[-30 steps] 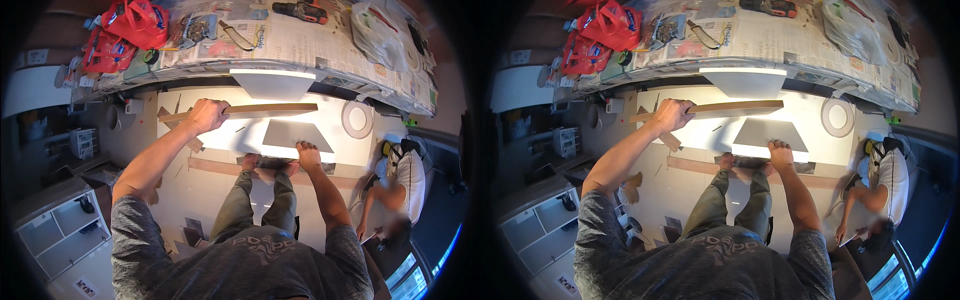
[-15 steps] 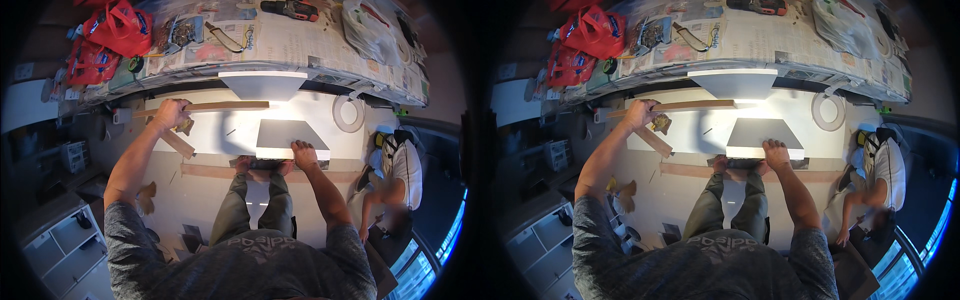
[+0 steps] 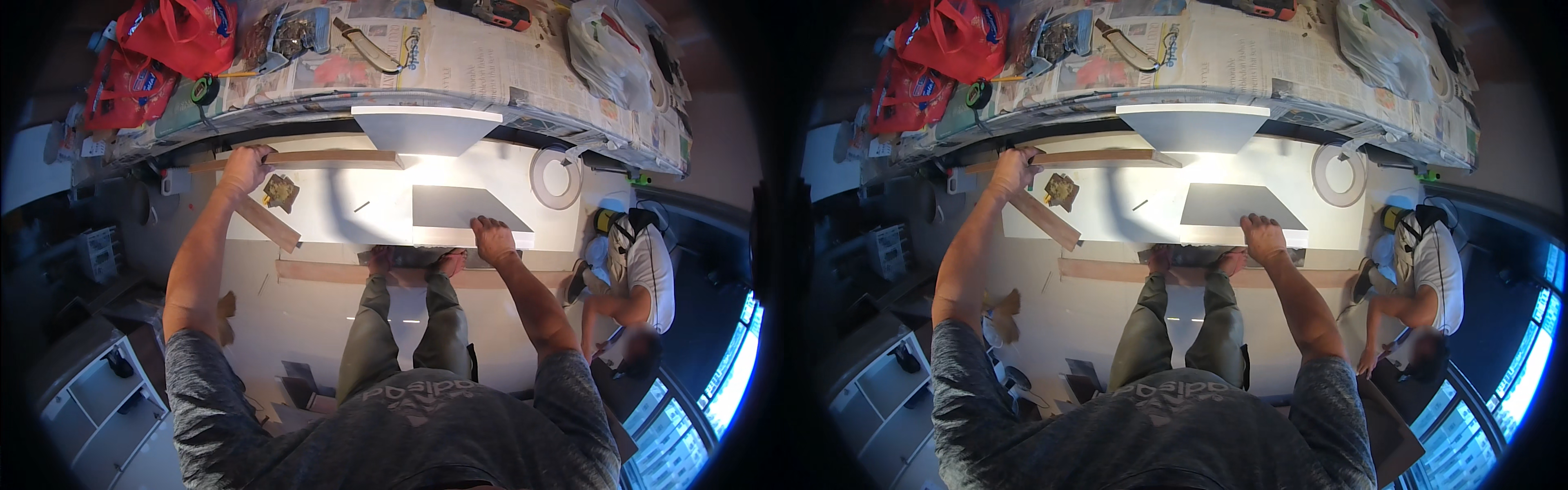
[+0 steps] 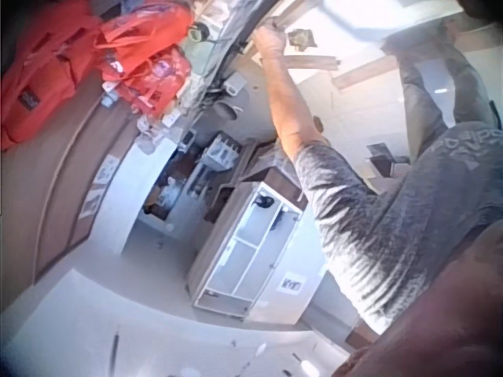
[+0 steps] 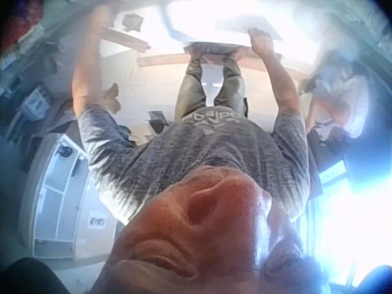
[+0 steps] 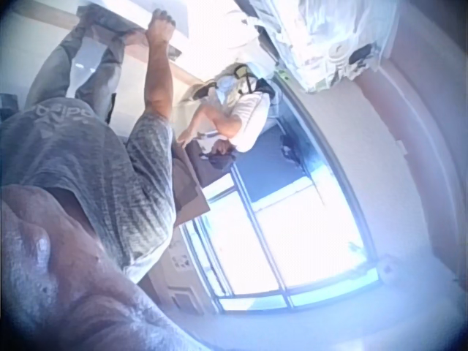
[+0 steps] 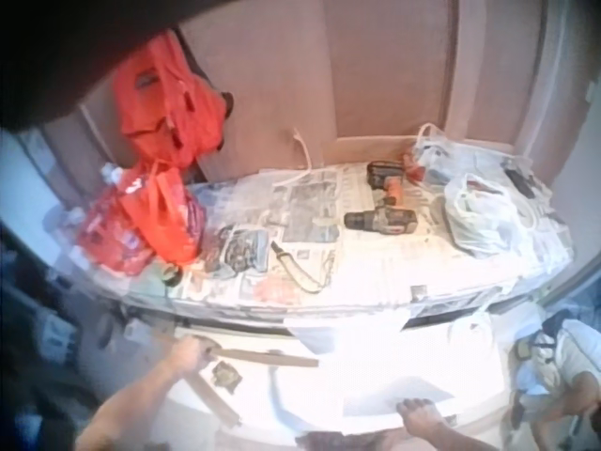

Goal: The person measures and marks a white rectangular panel using a tape measure and a pencil. They repeatedly measure different sections of the panel, make pencil marks, and reposition the panel to continue marking.

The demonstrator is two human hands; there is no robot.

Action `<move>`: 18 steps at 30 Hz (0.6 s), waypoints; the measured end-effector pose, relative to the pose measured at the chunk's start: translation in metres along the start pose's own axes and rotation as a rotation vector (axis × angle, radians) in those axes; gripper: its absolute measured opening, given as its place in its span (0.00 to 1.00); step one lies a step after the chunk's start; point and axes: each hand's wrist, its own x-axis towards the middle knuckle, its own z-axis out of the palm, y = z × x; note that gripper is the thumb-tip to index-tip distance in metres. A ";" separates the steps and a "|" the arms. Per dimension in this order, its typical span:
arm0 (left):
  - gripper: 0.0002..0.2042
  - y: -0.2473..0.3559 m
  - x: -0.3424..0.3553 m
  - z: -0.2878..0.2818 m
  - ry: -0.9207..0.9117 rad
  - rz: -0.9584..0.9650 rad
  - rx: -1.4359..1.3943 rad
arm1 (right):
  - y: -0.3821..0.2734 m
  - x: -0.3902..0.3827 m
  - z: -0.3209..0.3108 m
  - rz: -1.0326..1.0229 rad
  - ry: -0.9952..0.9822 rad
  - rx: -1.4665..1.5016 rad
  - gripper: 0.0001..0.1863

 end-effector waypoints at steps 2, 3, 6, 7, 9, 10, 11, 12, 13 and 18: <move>0.18 -0.002 0.001 0.003 -0.012 -0.025 -0.041 | 0.003 0.006 -0.003 -0.017 0.014 -0.001 0.14; 0.18 -0.002 0.003 0.005 -0.037 -0.075 -0.093 | 0.005 0.009 -0.004 -0.028 0.038 0.007 0.14; 0.18 0.006 0.006 0.011 0.151 0.043 0.169 | 0.010 0.016 -0.009 -0.043 0.057 0.024 0.14; 0.18 0.009 0.007 0.012 0.126 -0.010 0.139 | 0.011 0.017 -0.011 -0.051 0.047 0.025 0.15; 0.20 0.014 0.007 0.013 0.064 -0.075 0.114 | 0.014 0.021 -0.016 -0.059 0.022 0.034 0.15; 0.21 0.016 0.005 0.012 0.057 -0.105 0.101 | 0.016 0.023 -0.019 -0.065 0.020 0.037 0.15; 0.21 0.016 0.002 0.011 0.026 -0.110 0.088 | 0.019 0.027 -0.023 -0.072 0.012 0.033 0.15; 0.21 0.017 -0.001 0.010 0.018 -0.107 0.078 | 0.021 0.031 -0.027 -0.077 0.011 0.032 0.16; 0.21 0.017 -0.003 0.010 0.003 -0.107 0.068 | 0.023 0.036 -0.031 -0.065 -0.010 0.024 0.16; 0.21 0.016 -0.010 0.017 0.052 -0.099 0.085 | 0.036 0.069 -0.060 -0.059 -0.050 -0.042 0.18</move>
